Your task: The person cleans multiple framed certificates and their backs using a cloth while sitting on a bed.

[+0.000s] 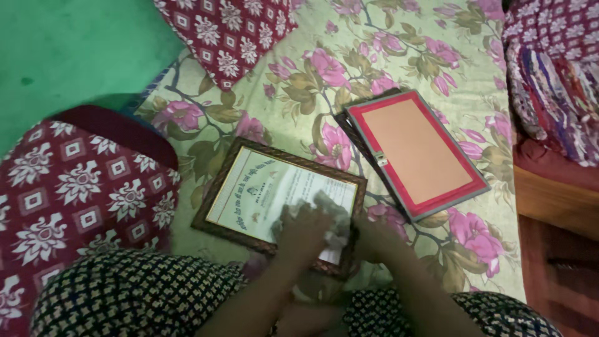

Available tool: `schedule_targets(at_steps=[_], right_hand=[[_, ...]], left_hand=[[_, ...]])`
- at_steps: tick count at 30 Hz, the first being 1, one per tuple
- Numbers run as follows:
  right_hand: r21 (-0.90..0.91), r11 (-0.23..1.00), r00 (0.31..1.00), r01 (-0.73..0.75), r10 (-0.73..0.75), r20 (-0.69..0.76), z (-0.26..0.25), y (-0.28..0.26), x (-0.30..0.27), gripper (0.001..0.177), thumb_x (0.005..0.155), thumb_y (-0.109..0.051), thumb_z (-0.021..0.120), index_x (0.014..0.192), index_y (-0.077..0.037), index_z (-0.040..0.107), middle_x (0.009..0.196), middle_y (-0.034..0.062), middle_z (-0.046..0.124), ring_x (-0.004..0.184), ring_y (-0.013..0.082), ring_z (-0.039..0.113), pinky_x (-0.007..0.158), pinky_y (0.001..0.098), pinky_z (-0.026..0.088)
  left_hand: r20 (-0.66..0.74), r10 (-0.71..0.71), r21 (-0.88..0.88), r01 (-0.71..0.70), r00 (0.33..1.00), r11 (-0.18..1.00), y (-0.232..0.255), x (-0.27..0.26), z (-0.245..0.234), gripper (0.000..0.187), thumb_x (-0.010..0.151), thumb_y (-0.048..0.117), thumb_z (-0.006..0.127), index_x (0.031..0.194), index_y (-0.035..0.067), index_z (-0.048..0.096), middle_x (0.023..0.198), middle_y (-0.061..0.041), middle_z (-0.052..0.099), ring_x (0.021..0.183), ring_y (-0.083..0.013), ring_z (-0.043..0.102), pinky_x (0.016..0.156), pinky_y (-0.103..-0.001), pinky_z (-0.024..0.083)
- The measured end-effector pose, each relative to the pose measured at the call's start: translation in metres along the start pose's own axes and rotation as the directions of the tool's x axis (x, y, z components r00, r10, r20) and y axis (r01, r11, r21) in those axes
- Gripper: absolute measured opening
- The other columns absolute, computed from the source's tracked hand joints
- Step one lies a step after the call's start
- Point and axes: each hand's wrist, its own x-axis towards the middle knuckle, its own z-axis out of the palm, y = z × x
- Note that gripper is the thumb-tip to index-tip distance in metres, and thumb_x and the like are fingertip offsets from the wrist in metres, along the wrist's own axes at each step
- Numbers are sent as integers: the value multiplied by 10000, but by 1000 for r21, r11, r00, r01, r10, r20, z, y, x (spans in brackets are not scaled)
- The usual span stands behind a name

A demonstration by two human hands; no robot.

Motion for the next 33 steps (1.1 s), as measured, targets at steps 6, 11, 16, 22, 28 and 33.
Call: schedule_targets(at_steps=[6, 11, 16, 22, 28, 33], right_hand=[[-18, 999, 996, 34, -35, -82, 15, 10, 7, 667, 785, -379, 712, 1404, -235, 510, 1383, 292, 548, 1238, 471, 583, 1007, 555, 498], [65, 998, 997, 15, -10, -76, 10, 8, 6, 657, 777, -313, 711, 1394, -203, 513, 1386, 302, 525, 1213, 470, 586, 953, 570, 521], [-62, 998, 998, 24, -27, -57, 2, 6, 10, 550, 765, -294, 725, 1282, -153, 598, 1279, 210, 628, 1230, 395, 599, 978, 555, 504], [90, 995, 999, 50, -48, -18, 1, 4, 17, 495, 817, -238, 674, 1306, -208, 599, 1196, 176, 684, 1151, 372, 657, 958, 538, 505], [21, 997, 997, 76, -76, -16, 5, 11, 18, 477, 816, -292, 700, 1262, -162, 593, 1210, 177, 677, 1183, 373, 632, 969, 524, 505], [16, 998, 996, 56, -54, -77, 17, 14, 29, 556, 793, -210, 657, 1331, -131, 540, 1241, 219, 630, 1193, 437, 582, 952, 561, 482]], left_hand=[[-164, -622, -9, 629, 766, 777, -91, 16, -35, 520, 902, 538, 672, 1259, 164, 618, 1263, -129, 618, 1225, -341, 564, 1072, -612, 384], [-508, -442, 164, 586, 740, 793, -113, 6, -59, 691, 704, 479, 743, 1275, 130, 571, 1421, -188, 556, 1343, -388, 498, 996, -664, 356], [-405, -291, -55, 295, 867, 954, -87, 27, -27, 803, 747, 367, 763, 1458, 97, 505, 1401, -274, 515, 1290, -455, 474, 1017, -621, 364], [-241, 22, -280, -91, 970, 956, 19, 31, -5, 508, 840, 188, 670, 1347, 158, 649, 1319, -204, 591, 1155, -423, 562, 965, -555, 427], [-279, 127, -227, -194, 952, 954, 21, 39, -24, 407, 815, 173, 682, 1217, 230, 701, 1258, -123, 638, 1106, -349, 601, 938, -544, 421], [-385, -136, -168, 75, 913, 983, -53, 58, -54, 296, 758, 244, 732, 1052, 228, 705, 1102, -69, 666, 1078, -357, 588, 927, -513, 430]])
